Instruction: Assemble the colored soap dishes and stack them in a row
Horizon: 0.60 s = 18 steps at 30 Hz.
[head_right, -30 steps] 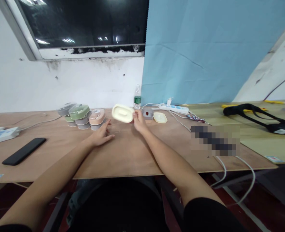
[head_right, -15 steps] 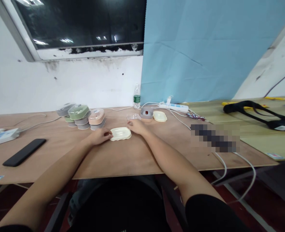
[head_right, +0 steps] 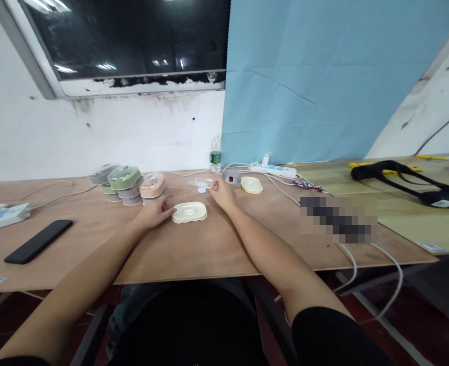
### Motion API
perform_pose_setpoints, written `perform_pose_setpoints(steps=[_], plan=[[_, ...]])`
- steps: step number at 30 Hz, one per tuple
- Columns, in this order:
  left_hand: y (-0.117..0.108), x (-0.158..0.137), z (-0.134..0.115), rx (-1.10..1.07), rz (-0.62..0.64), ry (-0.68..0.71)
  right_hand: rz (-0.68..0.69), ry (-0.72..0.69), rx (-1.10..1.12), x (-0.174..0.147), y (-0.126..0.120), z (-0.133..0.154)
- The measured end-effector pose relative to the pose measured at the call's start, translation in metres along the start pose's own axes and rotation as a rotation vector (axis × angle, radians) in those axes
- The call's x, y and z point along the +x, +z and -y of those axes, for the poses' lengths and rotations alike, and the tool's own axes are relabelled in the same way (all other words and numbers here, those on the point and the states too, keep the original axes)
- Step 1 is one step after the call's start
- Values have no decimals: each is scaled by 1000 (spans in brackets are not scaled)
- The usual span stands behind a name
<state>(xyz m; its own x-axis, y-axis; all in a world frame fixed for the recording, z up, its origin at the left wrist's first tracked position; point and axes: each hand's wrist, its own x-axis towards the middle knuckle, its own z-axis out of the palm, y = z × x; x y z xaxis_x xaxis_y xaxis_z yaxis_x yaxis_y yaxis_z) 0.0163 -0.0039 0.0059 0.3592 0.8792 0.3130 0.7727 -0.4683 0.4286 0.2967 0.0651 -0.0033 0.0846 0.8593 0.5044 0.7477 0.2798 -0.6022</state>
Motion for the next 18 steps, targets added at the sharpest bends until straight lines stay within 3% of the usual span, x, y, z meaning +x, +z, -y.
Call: perform_pose_setpoints(steps=[4, 9, 13, 18], plan=[[-1, -1, -4, -47, -65, -35, 44, -162, 155, -13, -7, 21], [-9, -3, -10, -76, -123, 45, 245, -318, 259, -28, -8, 38], [-13, -4, -11, -23, -156, 117, 384, -189, 497, -30, -2, 41], [-9, -4, -13, -43, -62, 67, 382, -44, 586, -25, 0, 40]])
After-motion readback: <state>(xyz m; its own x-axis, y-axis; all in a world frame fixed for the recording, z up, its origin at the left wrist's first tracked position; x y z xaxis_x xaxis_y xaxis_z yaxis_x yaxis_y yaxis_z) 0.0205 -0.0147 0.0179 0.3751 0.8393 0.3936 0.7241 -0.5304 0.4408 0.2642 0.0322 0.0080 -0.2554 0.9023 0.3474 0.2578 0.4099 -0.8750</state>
